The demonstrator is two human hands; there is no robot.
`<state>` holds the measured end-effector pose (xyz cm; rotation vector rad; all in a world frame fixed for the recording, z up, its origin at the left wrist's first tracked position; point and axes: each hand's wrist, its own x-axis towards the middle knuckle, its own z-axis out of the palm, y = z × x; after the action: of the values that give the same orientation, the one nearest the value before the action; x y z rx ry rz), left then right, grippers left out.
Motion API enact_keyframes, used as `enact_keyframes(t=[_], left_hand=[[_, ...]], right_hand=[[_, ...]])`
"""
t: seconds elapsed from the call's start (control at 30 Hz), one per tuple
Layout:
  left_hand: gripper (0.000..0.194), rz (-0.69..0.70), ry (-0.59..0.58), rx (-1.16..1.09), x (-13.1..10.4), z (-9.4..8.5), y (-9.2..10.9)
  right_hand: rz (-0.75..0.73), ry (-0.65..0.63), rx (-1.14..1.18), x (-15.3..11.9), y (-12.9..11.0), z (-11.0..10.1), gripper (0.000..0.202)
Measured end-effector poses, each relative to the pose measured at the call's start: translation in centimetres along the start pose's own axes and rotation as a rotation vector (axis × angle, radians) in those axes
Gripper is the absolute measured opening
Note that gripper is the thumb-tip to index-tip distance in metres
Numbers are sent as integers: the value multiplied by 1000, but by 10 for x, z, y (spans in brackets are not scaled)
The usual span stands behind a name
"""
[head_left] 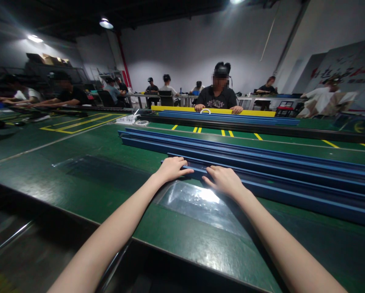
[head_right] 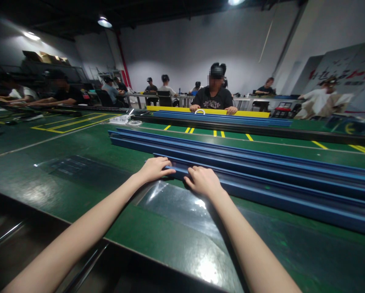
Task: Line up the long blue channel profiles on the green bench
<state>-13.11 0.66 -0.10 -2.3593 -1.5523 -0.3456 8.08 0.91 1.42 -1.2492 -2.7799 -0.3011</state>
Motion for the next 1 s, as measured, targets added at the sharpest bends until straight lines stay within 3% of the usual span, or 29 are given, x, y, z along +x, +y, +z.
enact_keyframes(t=[0.5,1.0], left_hand=[[51,5,4,5,0,1,-1],[51,-12,-16,-8,0,-1,-1]], right_hand=[[-25,53,-13,0,1,2,38],[3,-8,-3,-1,-1,-3,39]])
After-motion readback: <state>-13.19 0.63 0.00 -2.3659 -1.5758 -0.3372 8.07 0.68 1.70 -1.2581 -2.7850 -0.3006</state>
